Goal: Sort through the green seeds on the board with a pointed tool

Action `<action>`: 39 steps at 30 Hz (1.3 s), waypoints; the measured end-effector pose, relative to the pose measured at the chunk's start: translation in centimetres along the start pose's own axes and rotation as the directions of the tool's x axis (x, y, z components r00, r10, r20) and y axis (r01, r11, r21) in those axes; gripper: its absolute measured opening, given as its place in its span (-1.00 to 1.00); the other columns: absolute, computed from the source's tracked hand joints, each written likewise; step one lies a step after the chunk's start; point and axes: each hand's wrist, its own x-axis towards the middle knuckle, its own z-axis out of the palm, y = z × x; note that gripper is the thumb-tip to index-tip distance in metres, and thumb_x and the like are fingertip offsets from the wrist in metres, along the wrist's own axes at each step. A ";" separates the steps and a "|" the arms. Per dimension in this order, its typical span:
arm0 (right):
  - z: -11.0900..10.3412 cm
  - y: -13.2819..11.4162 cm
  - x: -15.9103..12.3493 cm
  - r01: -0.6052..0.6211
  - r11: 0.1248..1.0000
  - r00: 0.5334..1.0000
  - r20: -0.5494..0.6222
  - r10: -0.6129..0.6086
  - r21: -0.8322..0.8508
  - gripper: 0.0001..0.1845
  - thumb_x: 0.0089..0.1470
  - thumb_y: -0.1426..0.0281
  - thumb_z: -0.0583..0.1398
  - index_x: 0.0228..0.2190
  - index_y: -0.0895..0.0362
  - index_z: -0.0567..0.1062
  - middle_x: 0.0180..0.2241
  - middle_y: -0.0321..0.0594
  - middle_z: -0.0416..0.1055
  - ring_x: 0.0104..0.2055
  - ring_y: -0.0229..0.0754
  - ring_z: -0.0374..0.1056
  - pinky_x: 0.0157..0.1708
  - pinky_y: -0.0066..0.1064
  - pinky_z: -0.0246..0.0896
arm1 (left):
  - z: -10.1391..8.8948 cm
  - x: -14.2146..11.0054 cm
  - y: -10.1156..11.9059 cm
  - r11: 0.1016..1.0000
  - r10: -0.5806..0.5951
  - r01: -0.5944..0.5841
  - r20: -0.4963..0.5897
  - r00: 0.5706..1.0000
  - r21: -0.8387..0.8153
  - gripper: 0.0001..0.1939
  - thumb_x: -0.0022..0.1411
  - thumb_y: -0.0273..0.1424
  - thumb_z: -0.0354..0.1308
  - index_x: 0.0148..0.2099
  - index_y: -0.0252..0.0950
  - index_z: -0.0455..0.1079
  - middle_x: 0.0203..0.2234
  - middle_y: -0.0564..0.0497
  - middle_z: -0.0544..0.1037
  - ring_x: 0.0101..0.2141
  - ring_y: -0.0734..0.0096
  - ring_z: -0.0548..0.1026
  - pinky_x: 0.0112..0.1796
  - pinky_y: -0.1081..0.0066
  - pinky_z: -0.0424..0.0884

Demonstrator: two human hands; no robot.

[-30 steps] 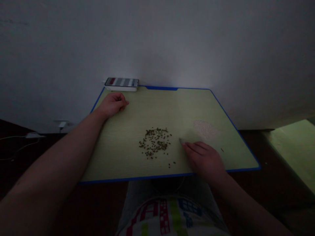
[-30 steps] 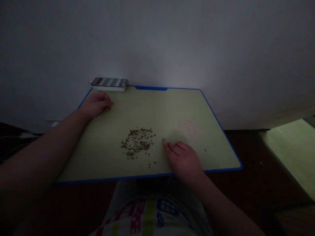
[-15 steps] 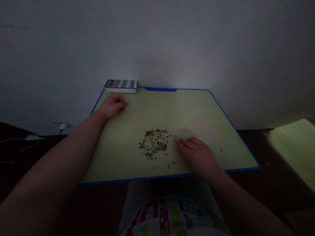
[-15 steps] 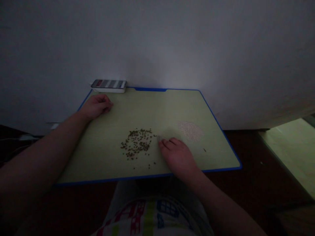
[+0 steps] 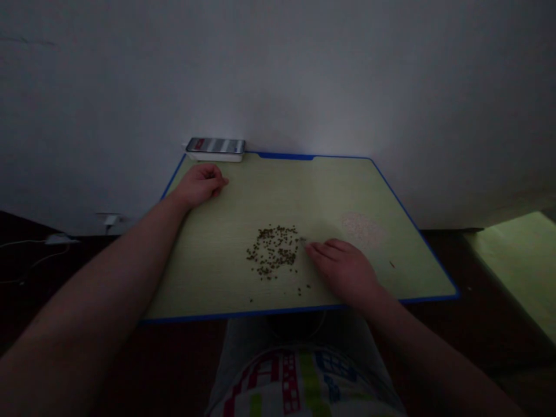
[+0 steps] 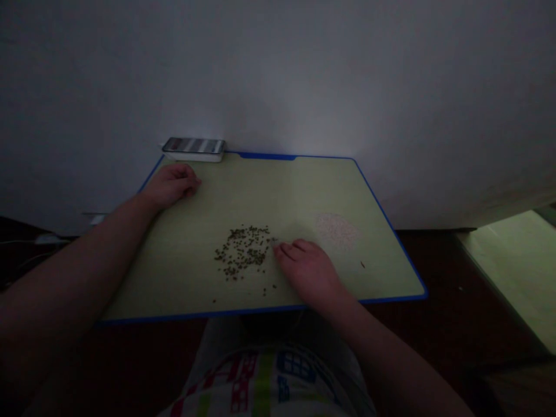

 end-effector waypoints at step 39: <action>-2.5 -2.3 -4.8 0.075 0.978 0.985 -0.167 -0.043 0.196 -0.65 0.29 0.60 0.07 -0.09 0.22 0.62 -0.19 -0.12 0.68 -0.25 -0.14 0.50 -0.22 -0.29 0.49 | 0.0 -0.5 0.7 0.999 -0.003 0.003 -0.015 1.000 0.036 -0.77 0.02 -0.38 0.26 -0.55 -0.23 0.25 -0.75 0.12 0.34 -0.69 0.57 0.20 -0.61 0.46 0.08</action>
